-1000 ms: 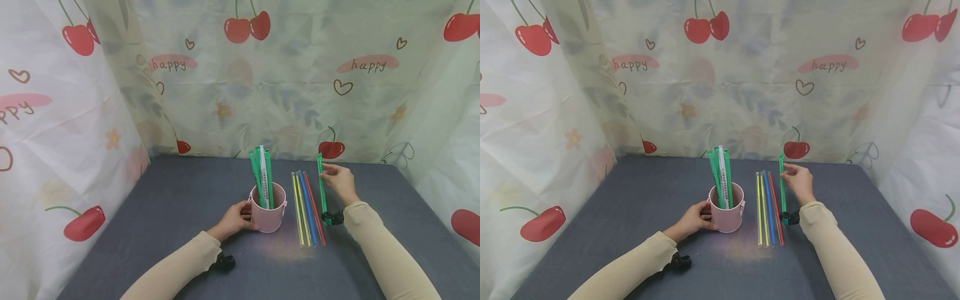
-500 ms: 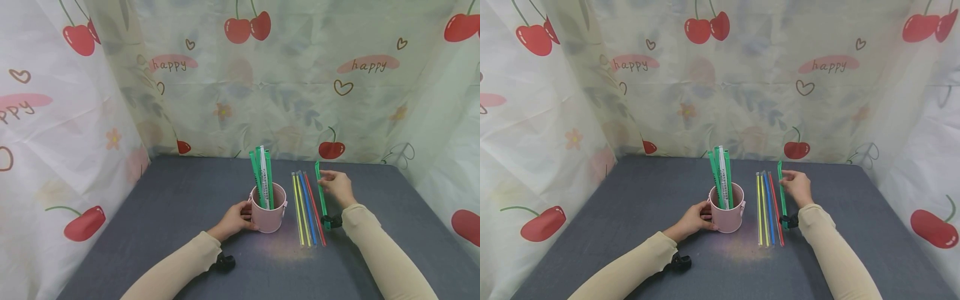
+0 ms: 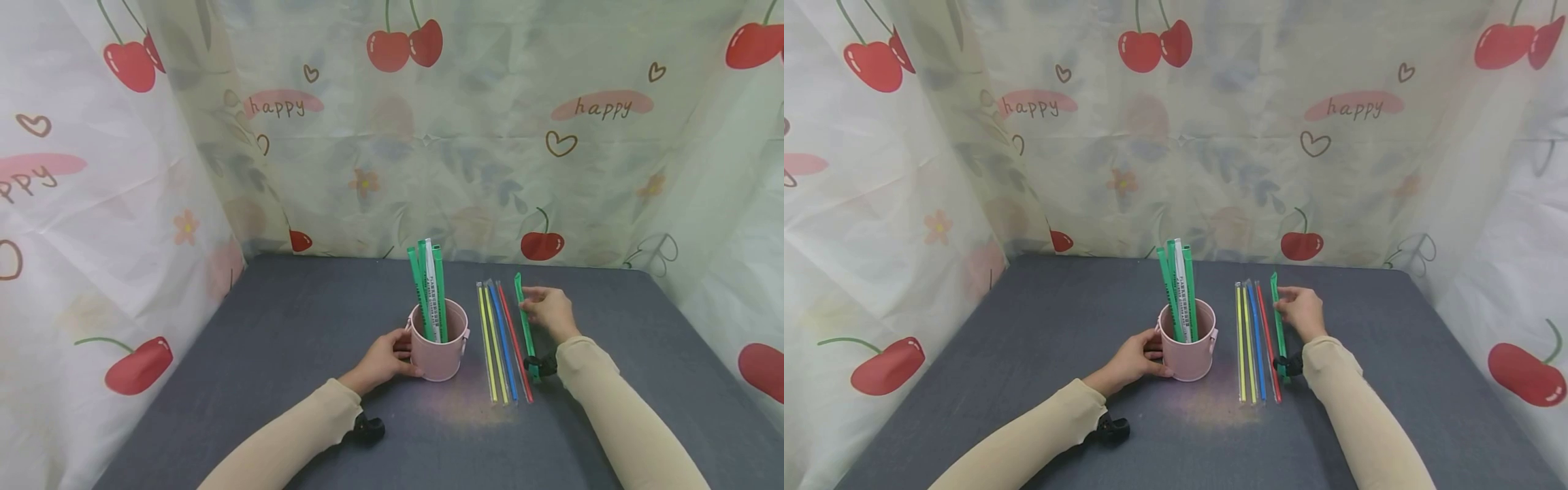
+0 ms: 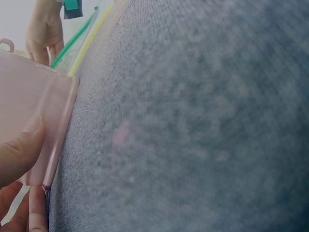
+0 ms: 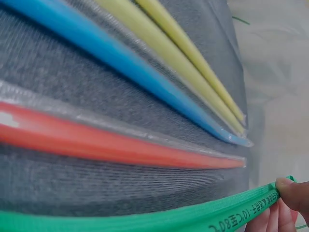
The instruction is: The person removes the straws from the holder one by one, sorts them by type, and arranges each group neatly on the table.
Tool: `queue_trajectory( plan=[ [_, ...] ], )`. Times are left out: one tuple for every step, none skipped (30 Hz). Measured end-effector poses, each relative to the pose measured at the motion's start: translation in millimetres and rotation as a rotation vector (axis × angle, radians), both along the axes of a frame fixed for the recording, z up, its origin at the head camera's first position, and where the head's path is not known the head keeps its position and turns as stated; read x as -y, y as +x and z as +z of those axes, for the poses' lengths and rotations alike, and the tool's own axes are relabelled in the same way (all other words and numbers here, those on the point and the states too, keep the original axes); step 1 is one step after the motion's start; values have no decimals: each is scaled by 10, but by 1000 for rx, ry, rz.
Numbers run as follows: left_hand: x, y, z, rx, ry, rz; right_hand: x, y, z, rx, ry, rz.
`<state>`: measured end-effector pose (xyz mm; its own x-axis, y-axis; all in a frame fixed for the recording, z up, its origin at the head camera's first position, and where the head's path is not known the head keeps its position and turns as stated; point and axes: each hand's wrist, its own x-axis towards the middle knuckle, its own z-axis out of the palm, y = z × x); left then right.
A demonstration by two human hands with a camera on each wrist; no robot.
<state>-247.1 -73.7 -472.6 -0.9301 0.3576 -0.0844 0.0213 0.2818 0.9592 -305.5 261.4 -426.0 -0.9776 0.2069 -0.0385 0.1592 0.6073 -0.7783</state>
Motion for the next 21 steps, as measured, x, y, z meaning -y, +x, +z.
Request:
queue_trajectory(
  plan=[
    [0, 1, 1, 0, 0, 0, 0, -6, -12, 11, -1, -3],
    [0, 2, 1, -1, -1, -1, 2, -9, -21, 19, -4, -4],
    [1, 2, 1, -2, -1, -1, 3, -12, -31, 24, -4, -4],
    [1, 1, -1, -3, -1, -1, 3, -13, -40, 26, -5, -1],
    [0, 0, -4, -4, 1, -2, 1, -17, -51, 29, -3, -3],
    [0, 2, -3, -6, 1, -2, 0, -20, -61, 33, -5, -3],
    [-1, 4, -3, -6, 1, -3, 1, -21, -68, 35, -4, -2],
    [-1, 5, 0, -7, -1, -2, 3, -22, -74, 36, -6, -3],
    [-2, 4, 1, -8, -3, -1, 4, -27, -84, 39, -8, -7],
    [-3, 3, 1, -7, -6, 0, 3, -31, -94, 44, -8, -9],
    [-4, -2, 0, -7, -8, 1, 3, -34, -104, 48, -10, -13],
    [-5, -7, -4, -6, -12, 2, 3, -35, -112, 51, -14, -13],
    [-6, -13, -8, -4, -14, 2, 3, -37, -121, 55, -19, -14],
    [-6, -18, -10, -3, -15, 3, 2, -37, -128, 60, -23, -15],
    [-7, -20, -12, -1, -16, 3, -1, -37, -135, 65, -25, -15],
    [-8, -21, -13, 0, -15, 3, -2, -35, -138, 69, -28, -14],
    [-8, -20, -14, 1, -16, 4, -3, -32, -139, 73, -32, -12],
    [-8, -17, -12, 2, -15, 4, -5, -32, -142, 79, -34, -10],
    [-7, -9, -4, 1, -13, 4, -8, -31, -144, 83, -35, -8],
    [-6, -3, 1, 0, -12, 4, -9, -30, -145, 86, -35, -5],
    [-5, 0, 3, -1, -10, 4, -11, -32, -146, 90, -36, -4]
  ],
)
